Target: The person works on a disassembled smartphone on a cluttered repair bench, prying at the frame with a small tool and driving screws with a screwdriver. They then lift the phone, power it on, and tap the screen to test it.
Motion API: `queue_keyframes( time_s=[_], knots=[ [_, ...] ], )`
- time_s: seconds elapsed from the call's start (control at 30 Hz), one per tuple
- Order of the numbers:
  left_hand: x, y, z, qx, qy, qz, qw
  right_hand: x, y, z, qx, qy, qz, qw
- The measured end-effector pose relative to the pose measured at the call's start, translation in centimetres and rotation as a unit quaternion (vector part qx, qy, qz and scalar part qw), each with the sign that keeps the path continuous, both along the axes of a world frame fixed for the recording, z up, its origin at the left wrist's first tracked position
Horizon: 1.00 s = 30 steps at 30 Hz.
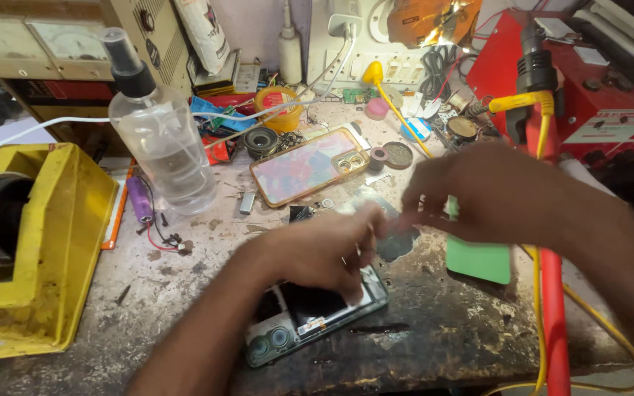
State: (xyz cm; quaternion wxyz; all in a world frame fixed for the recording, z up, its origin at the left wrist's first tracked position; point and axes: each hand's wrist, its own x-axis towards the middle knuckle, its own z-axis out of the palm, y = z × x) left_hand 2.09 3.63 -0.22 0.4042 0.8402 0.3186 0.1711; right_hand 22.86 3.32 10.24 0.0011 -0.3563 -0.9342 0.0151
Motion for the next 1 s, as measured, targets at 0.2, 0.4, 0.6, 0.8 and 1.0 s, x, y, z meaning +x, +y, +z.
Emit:
queue_keyframes(
  time_s=[0.2, 0.4, 0.6, 0.8, 1.0],
  knots=[
    [-0.2, 0.5, 0.6, 0.156, -0.002, 0.206, 0.966, 4.2, 3.8, -7.4, 0.047, 0.266, -0.123, 0.955],
    [2.5, -0.8, -1.6, 0.235, 0.076, 0.128, 0.961, 5.3, 4.6, -9.6, 0.061, 0.419, -0.131, 0.896],
    [3.8, -1.5, -1.9, 0.276, 0.173, 0.161, 0.932, 4.8, 3.6, -8.8, 0.056, 0.407, -0.194, 0.891],
    [3.8, -1.9, -2.1, 0.299, 0.137, 0.15, 0.932, 4.8, 4.0, -9.3, 0.008, 0.49, -0.164, 0.856],
    [3.0, -1.5, -2.1, 0.245, 0.127, 0.129, 0.953, 4.9, 4.1, -9.3, 0.035, 0.507, -0.138, 0.85]
  ],
)
